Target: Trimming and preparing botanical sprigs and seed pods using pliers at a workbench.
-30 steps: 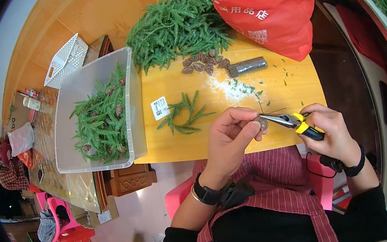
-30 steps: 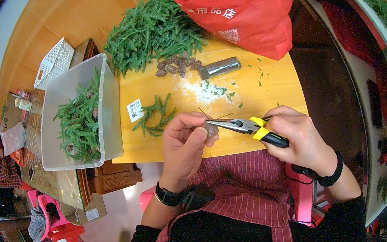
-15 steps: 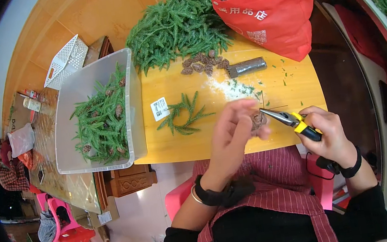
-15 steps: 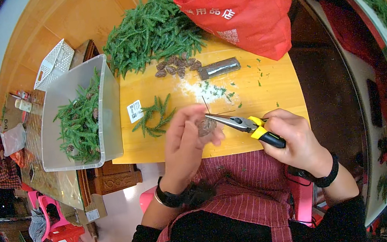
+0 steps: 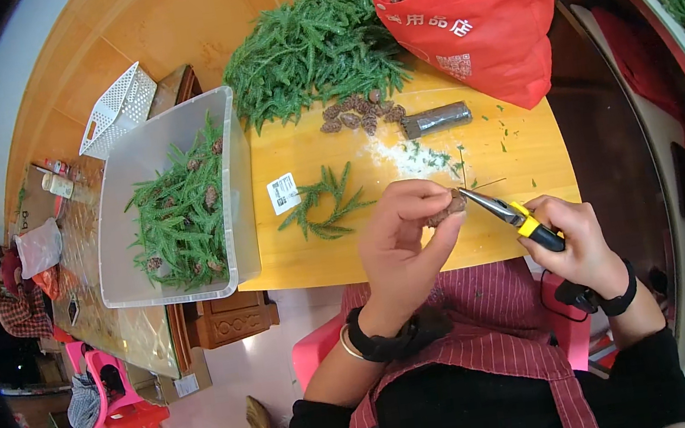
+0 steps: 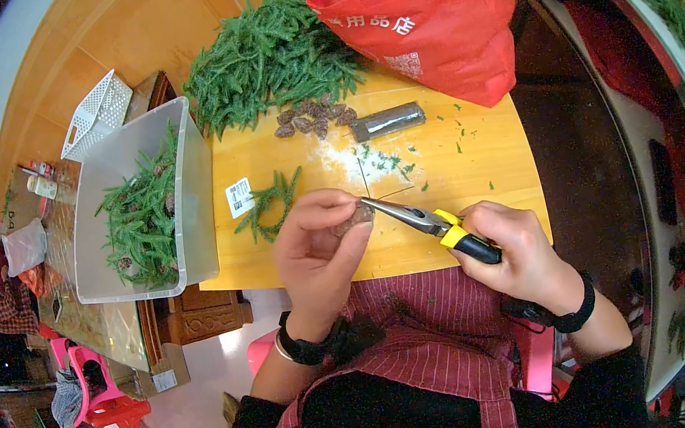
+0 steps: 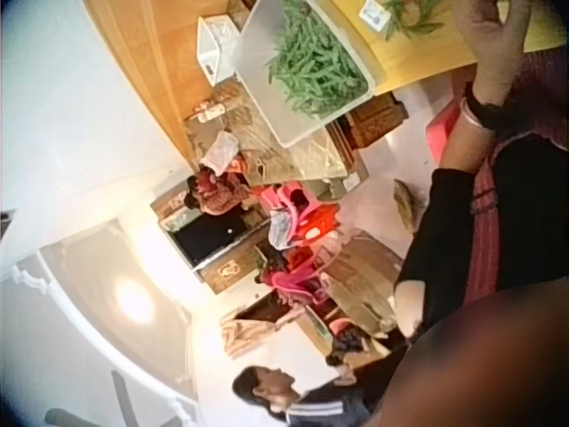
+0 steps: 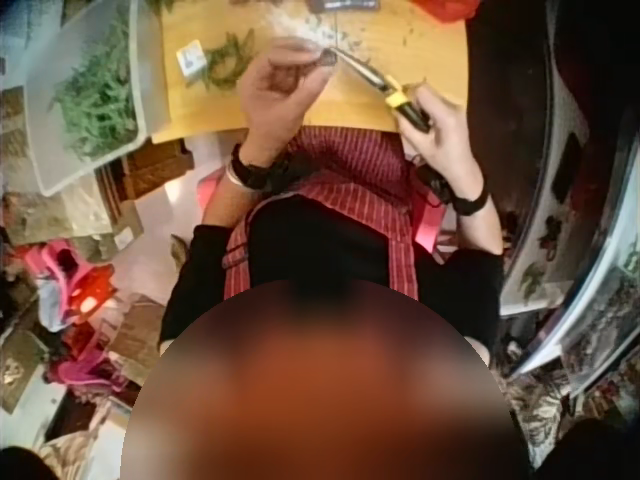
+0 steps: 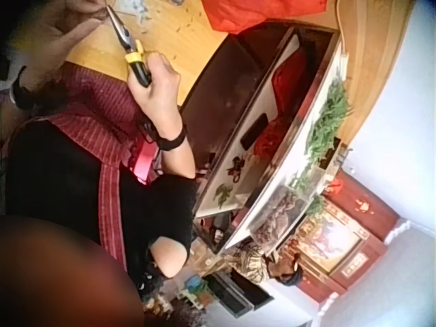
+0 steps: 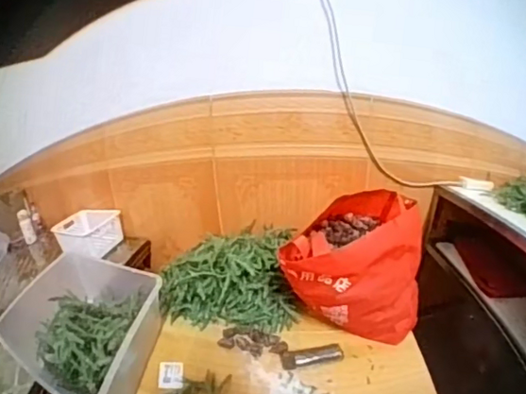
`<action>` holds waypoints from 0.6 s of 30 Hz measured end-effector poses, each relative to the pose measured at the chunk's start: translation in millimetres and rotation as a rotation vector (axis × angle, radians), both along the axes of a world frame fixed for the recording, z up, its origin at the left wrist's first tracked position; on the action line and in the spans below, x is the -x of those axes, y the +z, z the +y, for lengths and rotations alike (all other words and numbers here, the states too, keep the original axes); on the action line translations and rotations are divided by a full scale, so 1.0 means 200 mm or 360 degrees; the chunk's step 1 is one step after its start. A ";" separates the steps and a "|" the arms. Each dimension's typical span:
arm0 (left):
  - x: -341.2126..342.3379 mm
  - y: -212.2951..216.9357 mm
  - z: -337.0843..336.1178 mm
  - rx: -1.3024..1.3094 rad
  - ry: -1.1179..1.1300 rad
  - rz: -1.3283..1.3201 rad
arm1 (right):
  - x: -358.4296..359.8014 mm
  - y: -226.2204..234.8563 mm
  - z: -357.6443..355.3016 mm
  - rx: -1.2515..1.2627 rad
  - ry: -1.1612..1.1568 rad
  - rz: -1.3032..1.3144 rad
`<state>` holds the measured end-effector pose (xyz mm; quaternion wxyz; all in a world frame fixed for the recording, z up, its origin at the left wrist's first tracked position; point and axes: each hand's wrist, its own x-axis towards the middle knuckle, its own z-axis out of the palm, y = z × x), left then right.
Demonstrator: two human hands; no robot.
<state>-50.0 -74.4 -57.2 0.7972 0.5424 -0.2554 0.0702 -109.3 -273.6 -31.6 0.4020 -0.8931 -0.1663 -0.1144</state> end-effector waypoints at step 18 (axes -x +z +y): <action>-0.02 0.03 0.00 -0.0162 -0.0009 -0.0038 | 0.01 0.08 -0.03 0.0143 -0.0029 0.0147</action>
